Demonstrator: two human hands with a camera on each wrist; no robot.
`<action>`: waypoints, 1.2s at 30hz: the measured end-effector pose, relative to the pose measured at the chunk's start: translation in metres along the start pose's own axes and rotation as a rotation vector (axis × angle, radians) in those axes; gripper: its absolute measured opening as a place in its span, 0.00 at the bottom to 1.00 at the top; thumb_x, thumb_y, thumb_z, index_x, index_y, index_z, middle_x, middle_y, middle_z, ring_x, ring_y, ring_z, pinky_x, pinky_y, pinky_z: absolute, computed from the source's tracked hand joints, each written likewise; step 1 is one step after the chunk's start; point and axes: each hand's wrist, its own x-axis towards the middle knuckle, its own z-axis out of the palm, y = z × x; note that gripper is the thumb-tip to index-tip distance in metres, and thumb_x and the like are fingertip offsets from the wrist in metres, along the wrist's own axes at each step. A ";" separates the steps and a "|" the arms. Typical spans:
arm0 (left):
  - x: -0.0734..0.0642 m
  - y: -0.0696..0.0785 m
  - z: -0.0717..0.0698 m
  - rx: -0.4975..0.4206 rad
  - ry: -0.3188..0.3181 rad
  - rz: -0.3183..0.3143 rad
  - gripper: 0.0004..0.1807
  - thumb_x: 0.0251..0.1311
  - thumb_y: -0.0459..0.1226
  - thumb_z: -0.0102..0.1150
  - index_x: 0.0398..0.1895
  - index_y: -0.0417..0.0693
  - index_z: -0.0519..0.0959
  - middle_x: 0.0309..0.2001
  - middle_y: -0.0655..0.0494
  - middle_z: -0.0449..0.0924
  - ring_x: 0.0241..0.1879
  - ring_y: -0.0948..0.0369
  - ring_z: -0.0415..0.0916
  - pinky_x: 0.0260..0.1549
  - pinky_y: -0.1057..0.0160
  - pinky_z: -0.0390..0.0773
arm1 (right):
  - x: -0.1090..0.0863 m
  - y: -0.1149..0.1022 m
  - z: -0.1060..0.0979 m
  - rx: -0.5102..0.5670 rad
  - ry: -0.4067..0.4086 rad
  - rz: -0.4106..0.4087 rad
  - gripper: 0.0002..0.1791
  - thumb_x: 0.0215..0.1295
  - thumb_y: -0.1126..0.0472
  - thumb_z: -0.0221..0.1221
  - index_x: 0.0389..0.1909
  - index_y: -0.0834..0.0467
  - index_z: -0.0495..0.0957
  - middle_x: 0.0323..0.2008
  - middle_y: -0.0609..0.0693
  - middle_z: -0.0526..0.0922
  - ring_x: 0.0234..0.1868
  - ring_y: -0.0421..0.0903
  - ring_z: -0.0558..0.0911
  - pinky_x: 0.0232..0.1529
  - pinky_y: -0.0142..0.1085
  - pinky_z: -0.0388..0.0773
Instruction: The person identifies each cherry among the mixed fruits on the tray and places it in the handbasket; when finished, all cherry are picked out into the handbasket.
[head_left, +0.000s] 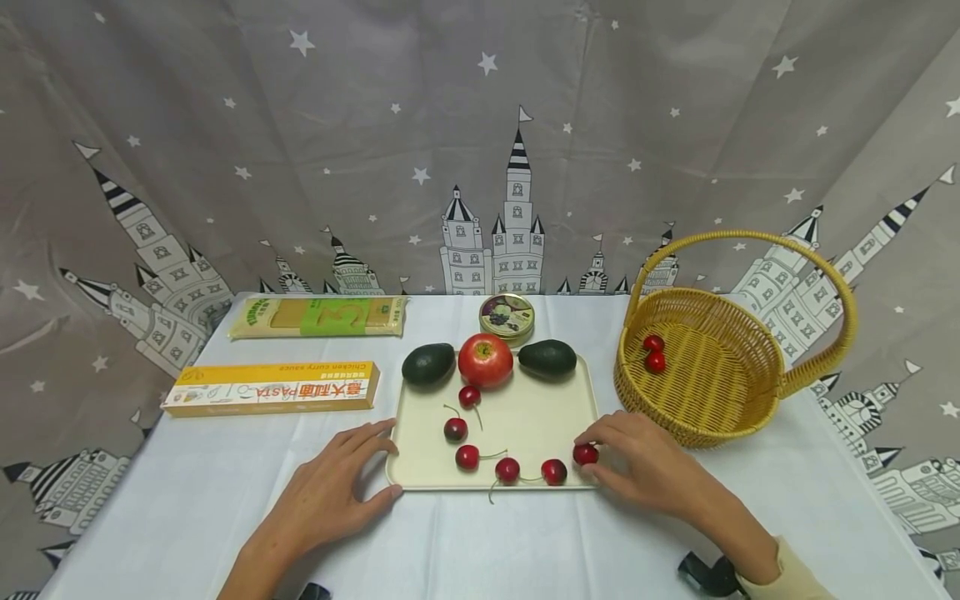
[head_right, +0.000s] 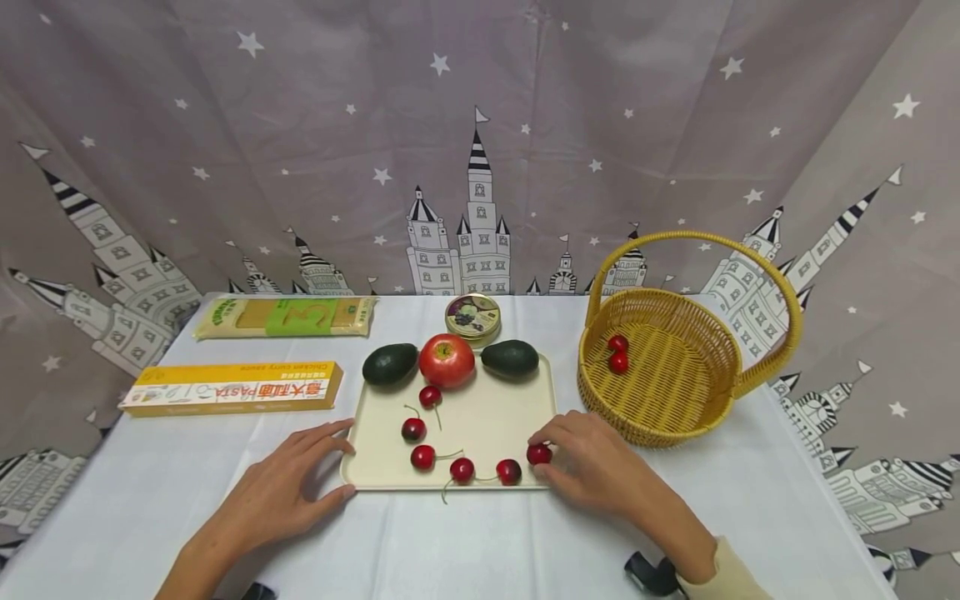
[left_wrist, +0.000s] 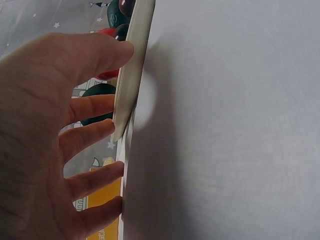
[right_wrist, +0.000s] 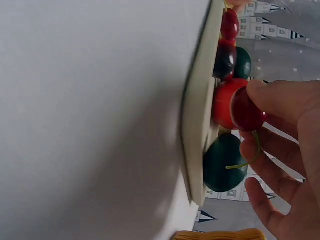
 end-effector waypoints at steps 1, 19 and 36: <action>0.000 0.000 0.000 0.000 0.000 0.000 0.22 0.57 0.55 0.78 0.52 0.64 0.82 0.74 0.63 0.76 0.68 0.52 0.76 0.39 0.48 0.85 | 0.001 0.000 -0.002 -0.005 0.012 -0.001 0.16 0.59 0.55 0.79 0.47 0.45 0.88 0.45 0.33 0.88 0.50 0.39 0.85 0.55 0.47 0.83; 0.000 0.000 0.001 0.005 -0.003 -0.002 0.23 0.57 0.55 0.78 0.53 0.64 0.83 0.74 0.62 0.76 0.69 0.52 0.76 0.40 0.47 0.85 | 0.008 0.015 -0.032 -0.033 0.179 -0.019 0.22 0.54 0.61 0.82 0.49 0.51 0.87 0.43 0.39 0.89 0.45 0.41 0.83 0.48 0.46 0.85; 0.000 -0.001 0.001 0.013 0.003 0.013 0.23 0.57 0.54 0.78 0.53 0.62 0.83 0.74 0.60 0.76 0.68 0.51 0.76 0.43 0.47 0.85 | 0.012 0.034 -0.049 -0.063 0.229 0.045 0.21 0.54 0.62 0.81 0.50 0.54 0.88 0.45 0.46 0.91 0.48 0.48 0.85 0.53 0.53 0.82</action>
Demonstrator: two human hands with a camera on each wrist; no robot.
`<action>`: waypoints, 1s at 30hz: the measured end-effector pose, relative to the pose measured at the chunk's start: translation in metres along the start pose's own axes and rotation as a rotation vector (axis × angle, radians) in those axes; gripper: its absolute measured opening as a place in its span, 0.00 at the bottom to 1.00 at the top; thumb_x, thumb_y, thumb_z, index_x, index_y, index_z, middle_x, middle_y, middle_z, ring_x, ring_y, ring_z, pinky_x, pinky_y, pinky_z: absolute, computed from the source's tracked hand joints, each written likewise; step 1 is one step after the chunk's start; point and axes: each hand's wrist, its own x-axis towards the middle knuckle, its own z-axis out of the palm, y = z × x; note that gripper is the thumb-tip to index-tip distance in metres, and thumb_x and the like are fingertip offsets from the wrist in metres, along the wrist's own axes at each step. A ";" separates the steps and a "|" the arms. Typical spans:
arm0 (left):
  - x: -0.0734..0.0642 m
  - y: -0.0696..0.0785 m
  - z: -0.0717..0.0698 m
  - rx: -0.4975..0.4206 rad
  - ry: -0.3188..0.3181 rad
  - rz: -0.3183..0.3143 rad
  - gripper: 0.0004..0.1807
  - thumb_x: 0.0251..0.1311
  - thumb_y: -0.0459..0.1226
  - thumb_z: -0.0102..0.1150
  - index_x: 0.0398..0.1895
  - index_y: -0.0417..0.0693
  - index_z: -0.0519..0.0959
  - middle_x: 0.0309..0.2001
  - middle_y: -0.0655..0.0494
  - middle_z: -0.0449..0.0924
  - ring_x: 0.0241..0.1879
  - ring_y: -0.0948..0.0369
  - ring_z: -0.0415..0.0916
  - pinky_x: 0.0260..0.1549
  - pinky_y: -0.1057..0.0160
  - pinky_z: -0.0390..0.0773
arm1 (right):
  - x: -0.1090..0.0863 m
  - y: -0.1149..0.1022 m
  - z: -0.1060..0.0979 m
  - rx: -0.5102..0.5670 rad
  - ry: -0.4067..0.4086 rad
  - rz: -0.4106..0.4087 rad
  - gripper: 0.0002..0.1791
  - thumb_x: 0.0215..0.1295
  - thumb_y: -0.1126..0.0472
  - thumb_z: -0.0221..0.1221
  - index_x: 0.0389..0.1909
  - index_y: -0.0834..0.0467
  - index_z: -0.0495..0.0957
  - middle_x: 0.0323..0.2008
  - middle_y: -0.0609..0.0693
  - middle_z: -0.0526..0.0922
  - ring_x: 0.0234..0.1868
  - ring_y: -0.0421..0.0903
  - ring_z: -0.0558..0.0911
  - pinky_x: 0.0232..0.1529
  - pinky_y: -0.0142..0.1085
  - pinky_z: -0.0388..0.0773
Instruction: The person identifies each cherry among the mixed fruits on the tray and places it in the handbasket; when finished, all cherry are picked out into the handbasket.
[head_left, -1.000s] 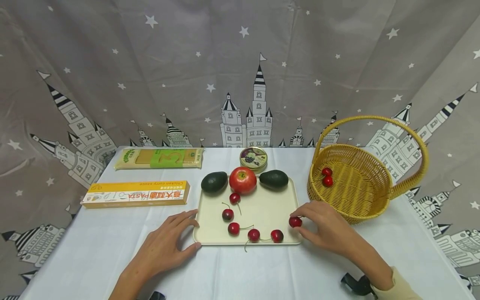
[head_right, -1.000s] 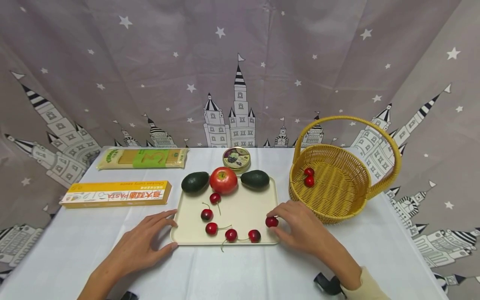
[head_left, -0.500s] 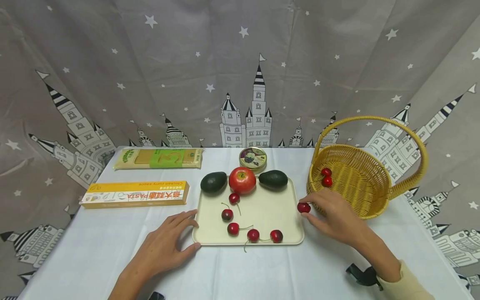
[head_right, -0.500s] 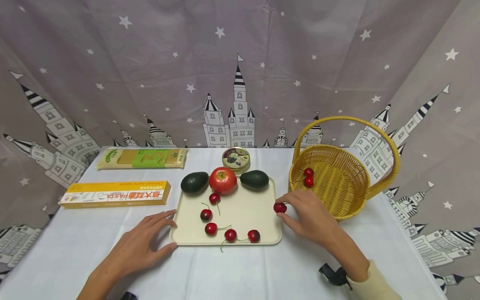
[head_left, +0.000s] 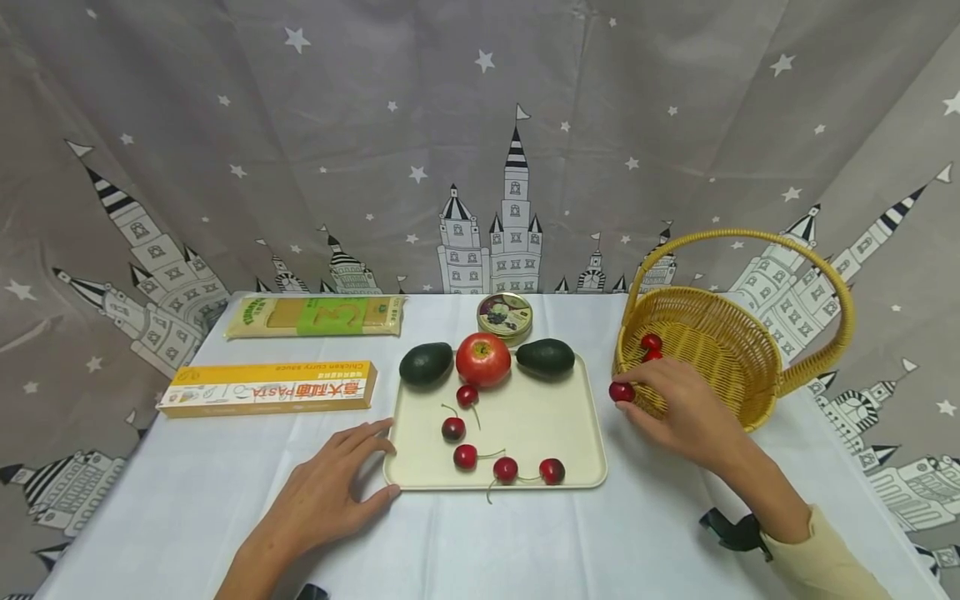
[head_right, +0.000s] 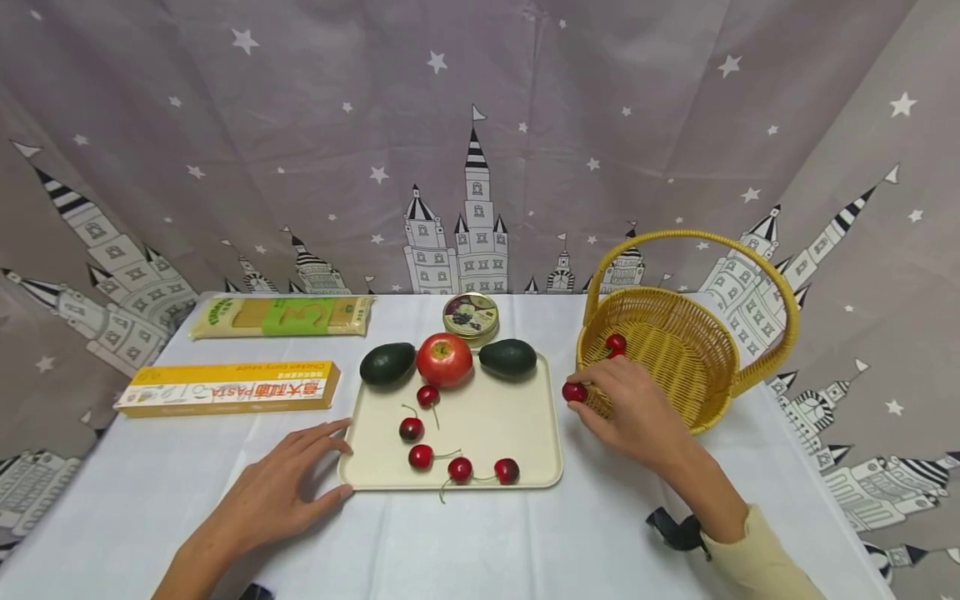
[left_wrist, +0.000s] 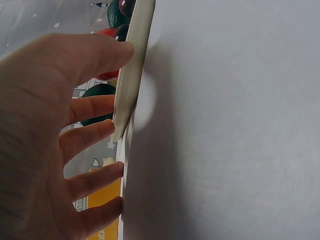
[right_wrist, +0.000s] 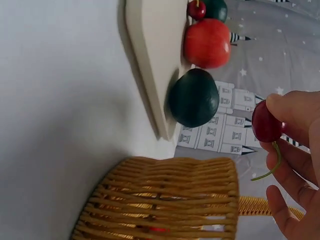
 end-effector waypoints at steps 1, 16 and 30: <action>0.000 0.000 0.000 0.000 -0.001 -0.001 0.23 0.57 0.54 0.78 0.53 0.62 0.83 0.74 0.60 0.76 0.68 0.51 0.76 0.43 0.47 0.85 | 0.000 0.001 0.000 0.001 0.004 0.008 0.22 0.54 0.62 0.81 0.50 0.54 0.88 0.45 0.46 0.91 0.48 0.49 0.85 0.53 0.54 0.81; 0.000 0.001 0.000 -0.004 -0.005 -0.014 0.23 0.56 0.55 0.78 0.52 0.63 0.83 0.74 0.61 0.76 0.69 0.51 0.76 0.42 0.45 0.85 | -0.003 0.024 0.003 -0.005 0.046 0.093 0.20 0.56 0.63 0.80 0.50 0.58 0.87 0.45 0.52 0.90 0.47 0.53 0.86 0.48 0.54 0.85; 0.000 0.001 -0.001 -0.006 -0.004 -0.013 0.23 0.57 0.55 0.78 0.52 0.63 0.83 0.74 0.61 0.76 0.69 0.51 0.75 0.42 0.45 0.85 | 0.000 0.045 0.007 -0.048 -0.001 0.192 0.17 0.62 0.62 0.76 0.51 0.61 0.87 0.42 0.56 0.90 0.44 0.57 0.86 0.47 0.57 0.83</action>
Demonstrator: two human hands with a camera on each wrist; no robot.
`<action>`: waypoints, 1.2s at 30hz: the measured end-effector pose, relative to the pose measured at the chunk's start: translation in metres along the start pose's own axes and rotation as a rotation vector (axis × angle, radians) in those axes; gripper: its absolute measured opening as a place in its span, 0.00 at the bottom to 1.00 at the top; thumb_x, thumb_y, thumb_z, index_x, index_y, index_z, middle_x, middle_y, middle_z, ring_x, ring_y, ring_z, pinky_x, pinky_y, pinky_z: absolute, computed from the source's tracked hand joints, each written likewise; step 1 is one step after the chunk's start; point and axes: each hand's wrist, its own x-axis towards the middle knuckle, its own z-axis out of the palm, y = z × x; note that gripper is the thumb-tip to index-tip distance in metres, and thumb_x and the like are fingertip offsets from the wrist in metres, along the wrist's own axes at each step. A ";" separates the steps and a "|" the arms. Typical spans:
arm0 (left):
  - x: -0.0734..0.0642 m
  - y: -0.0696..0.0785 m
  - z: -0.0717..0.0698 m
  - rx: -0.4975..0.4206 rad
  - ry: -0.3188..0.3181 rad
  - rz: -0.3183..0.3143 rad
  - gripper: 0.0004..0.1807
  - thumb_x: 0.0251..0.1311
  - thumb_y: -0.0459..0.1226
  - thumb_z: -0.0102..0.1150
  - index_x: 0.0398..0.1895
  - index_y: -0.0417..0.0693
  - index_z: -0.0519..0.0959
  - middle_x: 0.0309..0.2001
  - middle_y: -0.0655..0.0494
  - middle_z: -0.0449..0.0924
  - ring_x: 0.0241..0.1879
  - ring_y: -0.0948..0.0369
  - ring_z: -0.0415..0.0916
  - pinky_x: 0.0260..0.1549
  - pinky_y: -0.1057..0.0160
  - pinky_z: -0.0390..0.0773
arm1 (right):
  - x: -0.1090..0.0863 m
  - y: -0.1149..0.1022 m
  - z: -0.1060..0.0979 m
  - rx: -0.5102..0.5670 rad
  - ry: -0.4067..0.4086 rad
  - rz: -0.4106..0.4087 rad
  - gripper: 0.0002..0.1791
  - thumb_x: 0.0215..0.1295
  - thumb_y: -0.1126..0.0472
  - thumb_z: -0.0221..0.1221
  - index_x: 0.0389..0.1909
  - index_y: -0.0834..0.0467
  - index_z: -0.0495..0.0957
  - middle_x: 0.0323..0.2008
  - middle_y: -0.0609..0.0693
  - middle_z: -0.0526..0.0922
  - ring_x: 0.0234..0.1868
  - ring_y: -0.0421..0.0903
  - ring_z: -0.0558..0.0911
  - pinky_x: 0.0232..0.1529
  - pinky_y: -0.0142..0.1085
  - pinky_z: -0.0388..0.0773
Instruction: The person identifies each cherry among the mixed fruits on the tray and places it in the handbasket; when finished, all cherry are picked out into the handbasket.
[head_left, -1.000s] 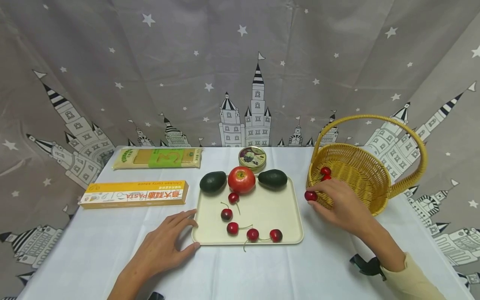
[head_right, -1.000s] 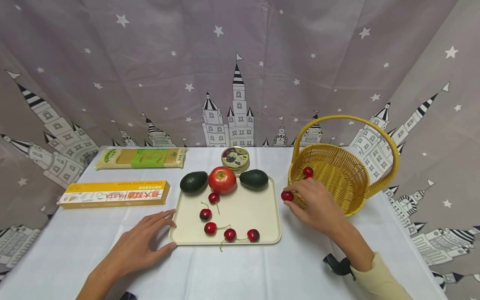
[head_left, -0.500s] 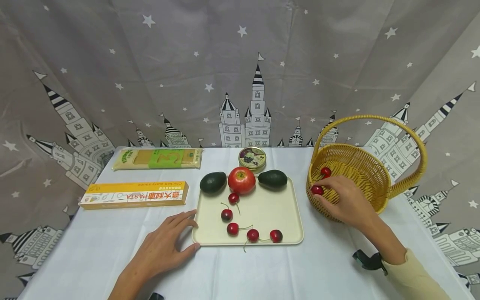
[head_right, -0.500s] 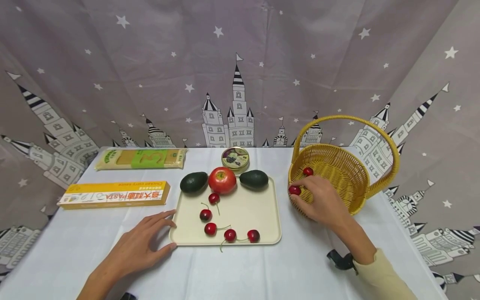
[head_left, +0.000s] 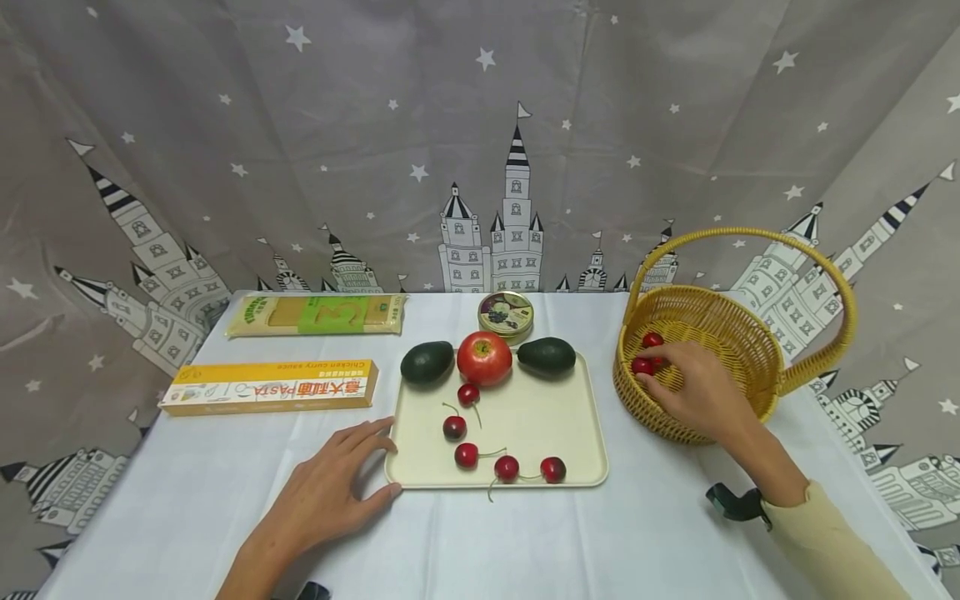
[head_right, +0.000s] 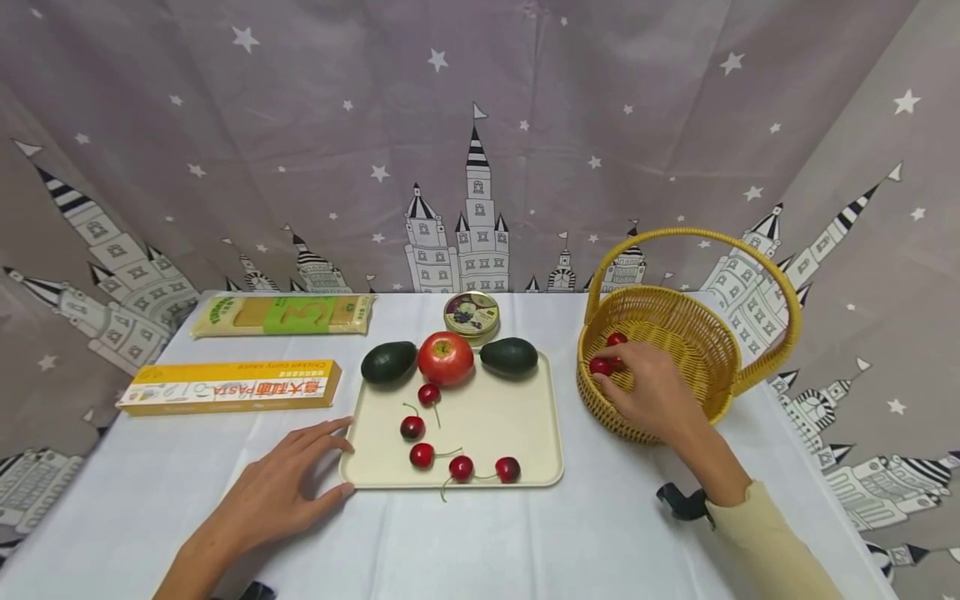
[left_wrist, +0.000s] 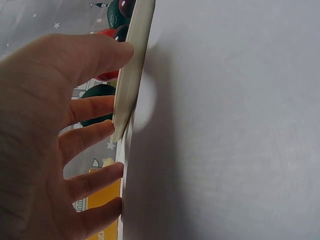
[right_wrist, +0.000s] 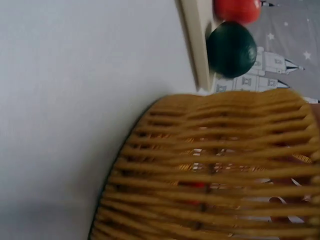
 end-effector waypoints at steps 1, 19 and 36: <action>0.000 0.000 0.000 -0.001 -0.002 -0.003 0.23 0.57 0.55 0.78 0.52 0.63 0.83 0.74 0.61 0.76 0.69 0.51 0.75 0.43 0.44 0.86 | 0.001 0.002 0.001 -0.007 -0.012 0.009 0.17 0.63 0.61 0.76 0.51 0.60 0.87 0.42 0.56 0.90 0.44 0.57 0.85 0.48 0.57 0.83; 0.000 0.002 -0.001 -0.011 -0.033 -0.024 0.23 0.57 0.55 0.78 0.52 0.64 0.82 0.75 0.61 0.75 0.70 0.51 0.74 0.43 0.43 0.86 | 0.011 0.029 0.008 -0.101 -0.152 0.038 0.16 0.64 0.58 0.76 0.50 0.58 0.88 0.40 0.56 0.90 0.39 0.56 0.87 0.43 0.55 0.84; 0.000 0.002 -0.001 -0.001 -0.028 -0.023 0.23 0.57 0.55 0.78 0.53 0.64 0.82 0.75 0.62 0.75 0.70 0.52 0.74 0.44 0.44 0.85 | 0.016 0.039 0.007 -0.122 -0.200 0.097 0.19 0.65 0.57 0.76 0.53 0.62 0.87 0.45 0.61 0.88 0.44 0.61 0.86 0.47 0.59 0.83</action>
